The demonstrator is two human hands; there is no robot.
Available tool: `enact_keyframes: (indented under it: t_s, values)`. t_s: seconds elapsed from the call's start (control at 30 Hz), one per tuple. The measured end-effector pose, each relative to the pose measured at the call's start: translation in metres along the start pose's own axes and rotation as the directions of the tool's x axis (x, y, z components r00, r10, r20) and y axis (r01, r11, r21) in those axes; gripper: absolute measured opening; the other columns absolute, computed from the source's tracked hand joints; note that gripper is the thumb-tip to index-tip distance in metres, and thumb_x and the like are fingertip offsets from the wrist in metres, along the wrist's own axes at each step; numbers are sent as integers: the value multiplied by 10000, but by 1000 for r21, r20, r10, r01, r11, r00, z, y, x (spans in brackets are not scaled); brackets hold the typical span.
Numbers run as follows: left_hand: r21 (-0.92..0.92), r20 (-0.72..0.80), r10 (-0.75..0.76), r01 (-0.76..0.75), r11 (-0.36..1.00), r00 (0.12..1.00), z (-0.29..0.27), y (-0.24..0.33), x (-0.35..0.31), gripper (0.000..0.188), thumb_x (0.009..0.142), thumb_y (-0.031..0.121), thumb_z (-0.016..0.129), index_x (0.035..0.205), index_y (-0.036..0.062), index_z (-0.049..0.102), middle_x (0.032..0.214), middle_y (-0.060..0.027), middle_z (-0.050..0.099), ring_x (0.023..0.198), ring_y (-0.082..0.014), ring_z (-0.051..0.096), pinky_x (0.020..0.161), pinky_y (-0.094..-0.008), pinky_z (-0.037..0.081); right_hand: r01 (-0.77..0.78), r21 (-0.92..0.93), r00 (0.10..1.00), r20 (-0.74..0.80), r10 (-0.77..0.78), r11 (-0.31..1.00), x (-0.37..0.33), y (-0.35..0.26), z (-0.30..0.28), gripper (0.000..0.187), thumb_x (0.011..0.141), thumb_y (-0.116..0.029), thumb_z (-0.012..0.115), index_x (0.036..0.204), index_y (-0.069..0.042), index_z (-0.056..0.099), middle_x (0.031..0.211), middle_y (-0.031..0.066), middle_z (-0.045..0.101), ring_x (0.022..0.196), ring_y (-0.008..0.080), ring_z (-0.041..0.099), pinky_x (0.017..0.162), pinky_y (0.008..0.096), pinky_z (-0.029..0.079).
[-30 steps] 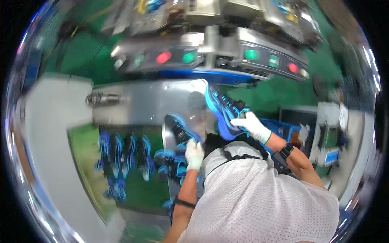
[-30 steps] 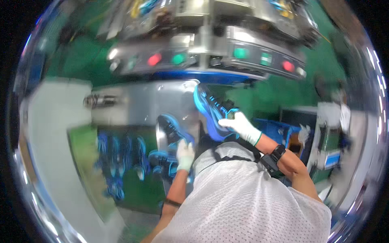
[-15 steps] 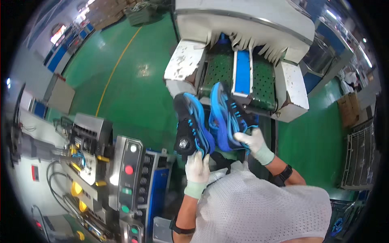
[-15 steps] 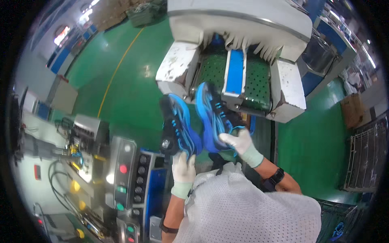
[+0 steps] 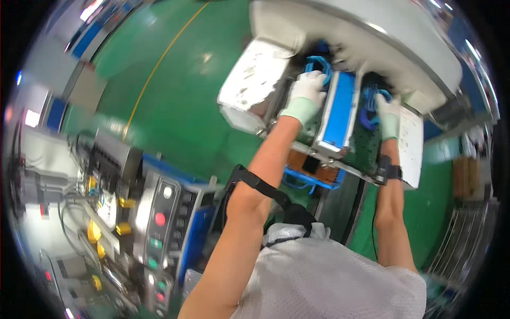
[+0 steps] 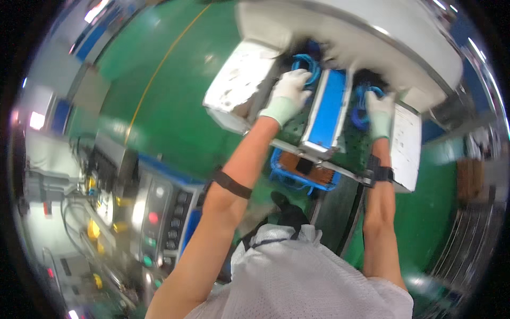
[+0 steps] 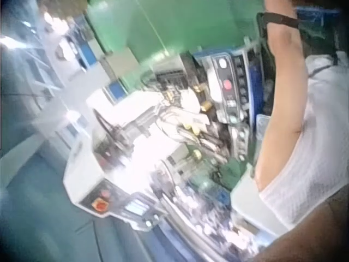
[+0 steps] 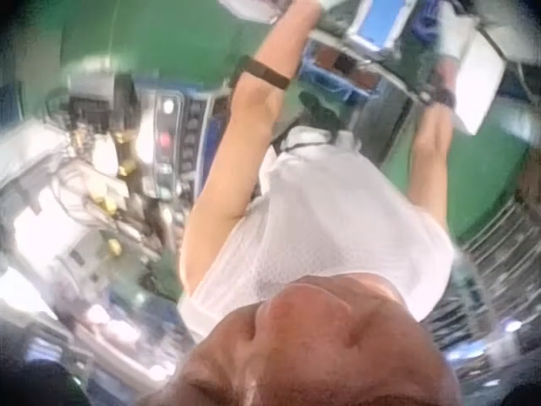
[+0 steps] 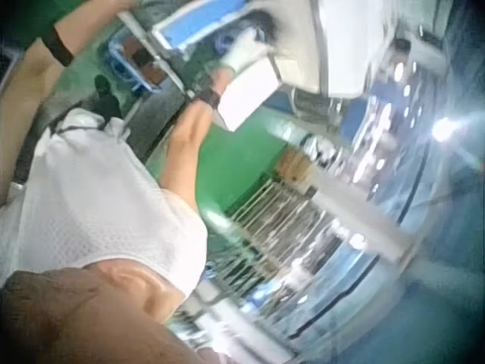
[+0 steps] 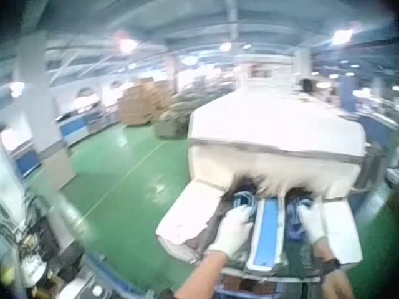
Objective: Loading blue and black shoes from a conveyor belt into an industrial manufacturing machine.
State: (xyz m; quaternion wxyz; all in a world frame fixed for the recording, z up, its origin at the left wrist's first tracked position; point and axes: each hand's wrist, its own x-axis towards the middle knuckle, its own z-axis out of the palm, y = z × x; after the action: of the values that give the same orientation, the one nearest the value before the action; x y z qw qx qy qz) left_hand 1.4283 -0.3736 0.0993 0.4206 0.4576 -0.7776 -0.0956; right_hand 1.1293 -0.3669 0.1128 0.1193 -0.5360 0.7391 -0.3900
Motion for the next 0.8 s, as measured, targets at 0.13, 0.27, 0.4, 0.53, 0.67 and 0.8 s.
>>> enact_keyframes:
  t_s: [0.13,0.27,0.4,0.53,0.67,0.8]
  values:
    - [-111,-238,-68,42,993,969,-61,23,-128,350,871,141,674,1205,51,624,1201,-150,636,1124,-371,596,985,-457,494,562,234,825,-226,-518,793,-111,-98,28,554,969,-98,640,1443,83,419,1447,247,500,1263,299,547,1083,403,413]
    - [-195,-130,-586,559,806,800,-117,45,-350,262,948,223,614,1165,82,657,1136,-140,662,1091,-330,628,965,-428,499,388,559,486,551,-678,733,-279,-123,103,459,974,-90,610,1407,27,510,1406,160,563,1274,246,547,1084,352,415]
    - [-284,-457,-875,906,313,159,-189,133,-590,272,974,250,575,1104,46,699,1090,-166,693,1068,-347,644,945,-402,509,18,458,-267,859,-438,889,-440,-74,189,481,966,-92,635,1393,71,486,1387,194,573,1288,253,559,1108,362,420]
    - [-642,-672,-353,750,-159,-651,-222,298,-828,215,985,237,578,1030,77,715,1084,-135,712,1012,-322,648,920,-441,531,210,506,-573,757,-314,837,-555,-114,188,509,965,-116,632,1408,75,469,1418,207,551,1316,254,538,1116,354,406]
    - [-706,-704,151,658,-262,-694,-232,473,-959,205,955,168,640,1086,19,692,1059,-146,714,943,-258,692,875,-362,536,415,628,-692,688,-220,658,-642,-145,197,497,956,-163,658,1381,51,515,1348,202,610,1236,246,602,1052,346,461]
    - [-642,-496,-211,519,-563,-842,-246,509,-979,538,875,367,710,1254,-1,606,1160,-210,689,1104,-333,663,968,-398,508,492,604,-693,707,-137,626,-690,-164,190,494,940,-147,666,1368,53,523,1346,208,612,1238,258,607,1047,348,469]
